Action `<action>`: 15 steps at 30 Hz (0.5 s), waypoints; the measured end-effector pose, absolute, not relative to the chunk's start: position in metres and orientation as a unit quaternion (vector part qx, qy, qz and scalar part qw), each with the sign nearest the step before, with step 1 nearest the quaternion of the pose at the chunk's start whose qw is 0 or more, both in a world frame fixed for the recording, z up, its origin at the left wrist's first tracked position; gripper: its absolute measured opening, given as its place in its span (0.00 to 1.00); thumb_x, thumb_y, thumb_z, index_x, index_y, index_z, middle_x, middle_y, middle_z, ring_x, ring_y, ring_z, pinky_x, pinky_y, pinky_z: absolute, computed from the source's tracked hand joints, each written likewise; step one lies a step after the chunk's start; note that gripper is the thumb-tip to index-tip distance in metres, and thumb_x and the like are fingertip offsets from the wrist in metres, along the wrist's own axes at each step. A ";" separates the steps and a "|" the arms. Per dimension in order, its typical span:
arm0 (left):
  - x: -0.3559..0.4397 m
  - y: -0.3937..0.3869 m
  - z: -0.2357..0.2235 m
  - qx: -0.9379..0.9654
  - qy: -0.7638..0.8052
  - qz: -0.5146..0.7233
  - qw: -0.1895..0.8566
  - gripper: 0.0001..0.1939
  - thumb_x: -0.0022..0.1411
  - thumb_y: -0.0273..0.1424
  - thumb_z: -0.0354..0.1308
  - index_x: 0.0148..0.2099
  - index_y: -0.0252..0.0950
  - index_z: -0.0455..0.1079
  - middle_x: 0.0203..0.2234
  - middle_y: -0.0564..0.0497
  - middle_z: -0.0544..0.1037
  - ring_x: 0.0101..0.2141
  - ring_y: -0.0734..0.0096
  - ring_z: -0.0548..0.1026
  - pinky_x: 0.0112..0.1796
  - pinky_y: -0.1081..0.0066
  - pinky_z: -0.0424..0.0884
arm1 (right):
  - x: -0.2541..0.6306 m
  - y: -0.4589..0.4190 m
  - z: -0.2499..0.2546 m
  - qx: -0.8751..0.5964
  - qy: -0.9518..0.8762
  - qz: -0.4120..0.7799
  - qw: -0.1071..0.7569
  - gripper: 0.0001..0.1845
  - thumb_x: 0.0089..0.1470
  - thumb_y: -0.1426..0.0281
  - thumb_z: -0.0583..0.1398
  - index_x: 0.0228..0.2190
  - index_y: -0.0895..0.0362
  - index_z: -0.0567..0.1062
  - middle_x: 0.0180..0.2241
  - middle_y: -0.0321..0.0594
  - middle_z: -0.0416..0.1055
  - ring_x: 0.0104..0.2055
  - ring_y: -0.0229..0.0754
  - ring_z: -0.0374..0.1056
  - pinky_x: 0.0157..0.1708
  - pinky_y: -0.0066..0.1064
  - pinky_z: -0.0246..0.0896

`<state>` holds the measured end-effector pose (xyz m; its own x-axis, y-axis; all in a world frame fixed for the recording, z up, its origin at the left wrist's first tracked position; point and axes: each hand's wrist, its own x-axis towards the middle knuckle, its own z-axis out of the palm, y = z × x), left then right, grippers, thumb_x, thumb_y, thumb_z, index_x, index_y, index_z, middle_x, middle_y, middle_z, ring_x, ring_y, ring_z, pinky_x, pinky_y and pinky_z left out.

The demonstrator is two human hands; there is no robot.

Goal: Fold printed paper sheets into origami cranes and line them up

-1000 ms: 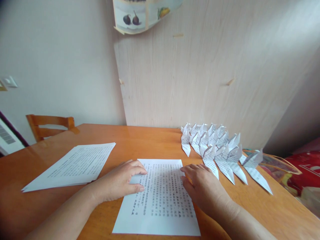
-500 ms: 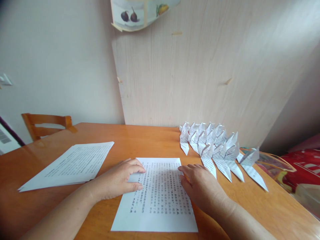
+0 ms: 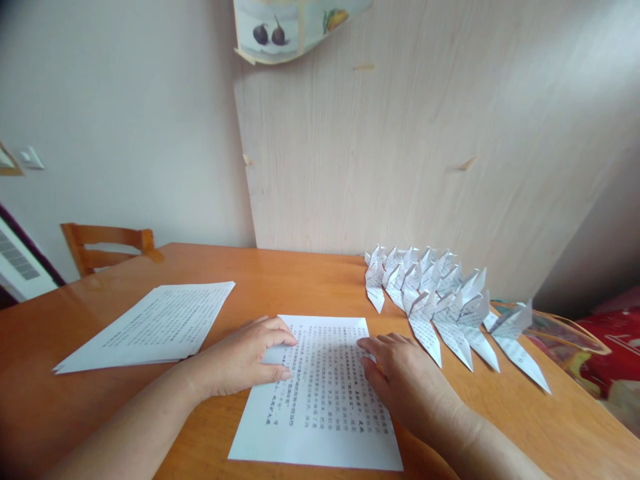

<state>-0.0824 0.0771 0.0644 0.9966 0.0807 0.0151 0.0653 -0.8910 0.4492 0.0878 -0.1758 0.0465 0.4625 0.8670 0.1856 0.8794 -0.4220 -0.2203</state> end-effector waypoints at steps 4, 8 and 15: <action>-0.083 0.078 0.063 0.972 0.044 0.020 0.229 0.24 0.56 0.42 0.65 0.55 0.45 0.73 0.53 0.49 0.73 0.54 0.57 0.68 0.52 0.63 0.66 | 0.090 -0.177 0.044 -0.844 -0.518 -0.019 0.135 0.18 0.62 0.68 0.52 0.48 0.53 0.78 0.43 0.46 0.78 0.45 0.52 0.73 0.47 0.45 0.66; -0.084 0.078 0.062 0.971 0.043 0.025 0.233 0.24 0.57 0.41 0.65 0.56 0.45 0.72 0.54 0.50 0.73 0.55 0.56 0.68 0.52 0.63 0.66 | 0.091 -0.177 0.042 -0.845 -0.518 -0.017 0.132 0.19 0.62 0.68 0.51 0.49 0.53 0.77 0.44 0.45 0.78 0.46 0.52 0.73 0.47 0.46 0.67; -0.082 0.079 0.060 0.966 0.051 0.043 0.249 0.18 0.63 0.34 0.55 0.54 0.43 0.73 0.53 0.50 0.75 0.54 0.60 0.70 0.55 0.64 0.65 | 0.092 -0.177 0.040 -0.840 -0.524 -0.023 0.141 0.19 0.62 0.67 0.53 0.50 0.52 0.77 0.43 0.46 0.78 0.45 0.52 0.74 0.47 0.45 0.67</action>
<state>-0.0816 0.0795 0.0598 0.9911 0.1200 0.0570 0.0776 -0.8712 0.4847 0.0921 -0.1768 0.0395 0.4495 0.8736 0.1865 0.8866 -0.4110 -0.2122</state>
